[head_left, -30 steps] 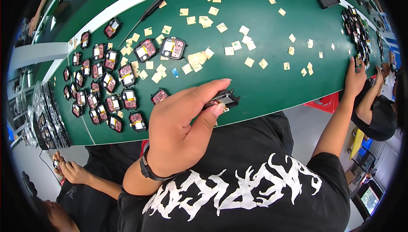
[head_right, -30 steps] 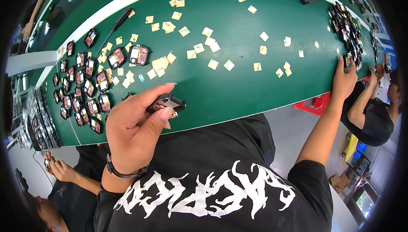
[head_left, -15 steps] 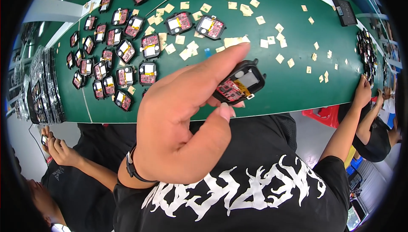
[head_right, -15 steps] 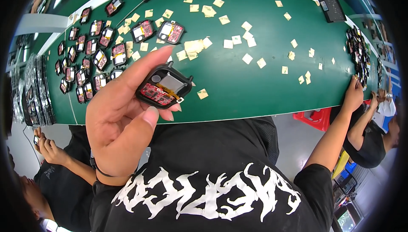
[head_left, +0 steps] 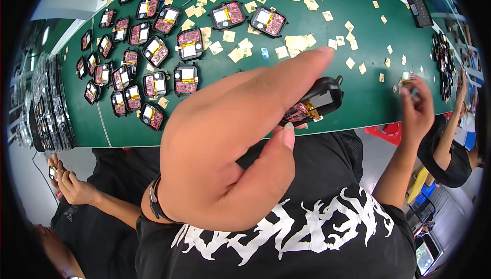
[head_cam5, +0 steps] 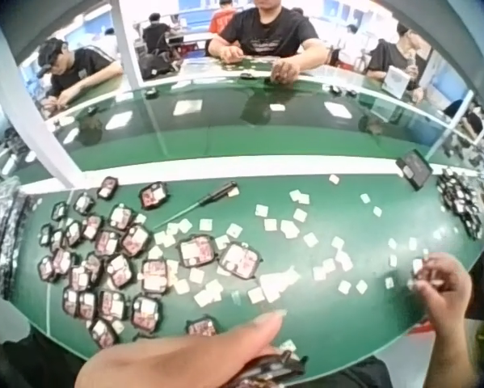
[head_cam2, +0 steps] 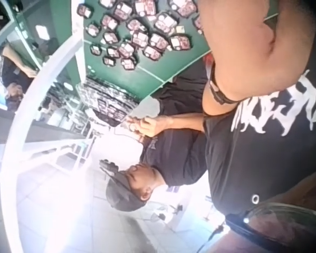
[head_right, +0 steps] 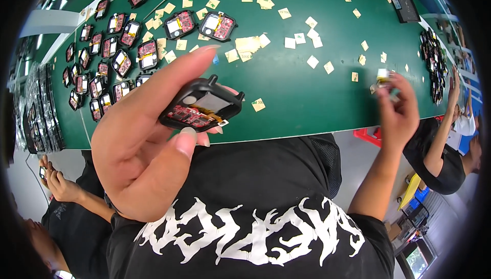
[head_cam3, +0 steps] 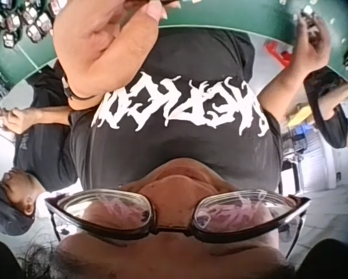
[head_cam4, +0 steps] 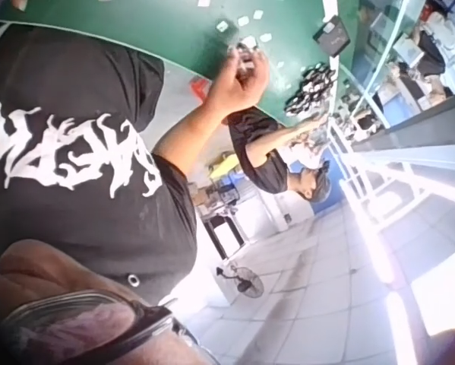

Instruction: Assemble components into a digital watch housing using tweezers and small parts.

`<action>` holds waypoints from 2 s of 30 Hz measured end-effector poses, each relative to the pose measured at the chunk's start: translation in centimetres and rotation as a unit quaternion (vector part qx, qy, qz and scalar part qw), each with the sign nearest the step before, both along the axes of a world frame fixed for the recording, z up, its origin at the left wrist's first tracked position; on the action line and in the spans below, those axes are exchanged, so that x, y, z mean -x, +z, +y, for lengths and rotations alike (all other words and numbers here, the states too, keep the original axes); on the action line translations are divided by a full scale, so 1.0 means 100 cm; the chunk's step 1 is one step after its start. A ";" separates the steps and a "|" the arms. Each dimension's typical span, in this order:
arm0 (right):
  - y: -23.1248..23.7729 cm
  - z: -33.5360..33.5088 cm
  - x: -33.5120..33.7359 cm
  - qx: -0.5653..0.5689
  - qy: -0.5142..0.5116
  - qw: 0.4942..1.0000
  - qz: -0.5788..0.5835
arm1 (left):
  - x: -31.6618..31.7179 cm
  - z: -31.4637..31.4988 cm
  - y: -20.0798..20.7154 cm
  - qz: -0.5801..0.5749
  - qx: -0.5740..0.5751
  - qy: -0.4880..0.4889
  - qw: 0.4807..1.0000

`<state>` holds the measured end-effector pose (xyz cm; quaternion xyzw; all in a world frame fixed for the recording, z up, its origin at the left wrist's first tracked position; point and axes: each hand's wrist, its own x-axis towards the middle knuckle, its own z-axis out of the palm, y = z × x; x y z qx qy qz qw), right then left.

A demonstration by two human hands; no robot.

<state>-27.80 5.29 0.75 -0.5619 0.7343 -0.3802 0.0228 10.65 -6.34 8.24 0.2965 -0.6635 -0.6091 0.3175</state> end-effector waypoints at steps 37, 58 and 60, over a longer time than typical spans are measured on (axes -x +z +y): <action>0.090 -0.022 -0.143 -0.036 0.473 0.870 0.138 | 0.000 0.023 0.011 -0.131 0.103 -0.048 0.985; 0.082 -0.034 -0.173 0.173 0.361 0.877 0.265 | -0.003 0.025 0.008 -0.132 0.083 -0.068 0.985; 0.084 -0.030 -0.173 0.155 0.363 0.880 0.264 | -0.001 0.023 0.005 -0.111 0.153 -0.078 0.979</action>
